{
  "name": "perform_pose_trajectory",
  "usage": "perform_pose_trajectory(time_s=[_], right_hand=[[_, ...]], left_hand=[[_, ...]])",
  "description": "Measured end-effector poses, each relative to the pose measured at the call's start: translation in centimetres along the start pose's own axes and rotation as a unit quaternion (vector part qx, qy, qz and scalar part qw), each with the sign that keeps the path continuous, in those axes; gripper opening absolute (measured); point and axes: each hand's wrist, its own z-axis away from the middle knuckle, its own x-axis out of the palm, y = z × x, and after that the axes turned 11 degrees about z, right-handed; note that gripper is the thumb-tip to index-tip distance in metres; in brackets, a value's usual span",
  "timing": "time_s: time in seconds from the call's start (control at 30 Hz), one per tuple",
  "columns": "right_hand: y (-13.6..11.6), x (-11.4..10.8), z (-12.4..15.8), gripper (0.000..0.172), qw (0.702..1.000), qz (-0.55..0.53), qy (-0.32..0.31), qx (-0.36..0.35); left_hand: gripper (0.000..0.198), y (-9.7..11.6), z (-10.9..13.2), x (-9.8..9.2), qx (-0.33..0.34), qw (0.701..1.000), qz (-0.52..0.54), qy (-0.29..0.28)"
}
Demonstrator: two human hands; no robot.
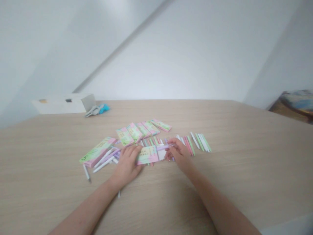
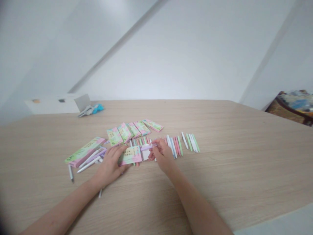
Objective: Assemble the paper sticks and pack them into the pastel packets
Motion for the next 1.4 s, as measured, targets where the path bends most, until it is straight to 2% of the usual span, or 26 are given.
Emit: perform_pose_trajectory(time_s=[0.2, 0.53, 0.77, 1.03, 1.3, 1.4], right_hand=[[-0.6, -0.7, 0.4, 0.019, 0.999, 0.005, 0.043, -0.028], [0.1, -0.1, 0.5, 0.017, 0.995, 0.059, -0.030, -0.073], [0.2, -0.5, 0.1, 0.013, 0.981, 0.156, 0.038, -0.105], [0.4, -0.2, 0.0, 0.015, 0.959, 0.216, 0.028, -0.181], [-0.3, 0.2, 0.3, 0.015, 0.943, 0.263, 0.028, -0.199], [0.2, 0.2, 0.4, 0.018, 0.952, 0.249, 0.029, -0.174]], left_hand=[[0.060, 0.0, 0.1, 0.0, -0.017, 1.000, -0.003, 0.005], [0.060, -0.2, 0.0, 0.2, -0.012, 1.000, -0.002, 0.005], [0.060, 0.0, 0.0, 0.0, -0.007, 1.000, -0.002, 0.001], [0.059, 0.3, 0.0, -0.2, 0.001, 1.000, 0.000, -0.001], [0.057, 0.3, 0.0, -0.2, 0.008, 1.000, -0.009, 0.000], [0.058, 0.2, 0.0, -0.2, 0.006, 1.000, -0.005, 0.003]])
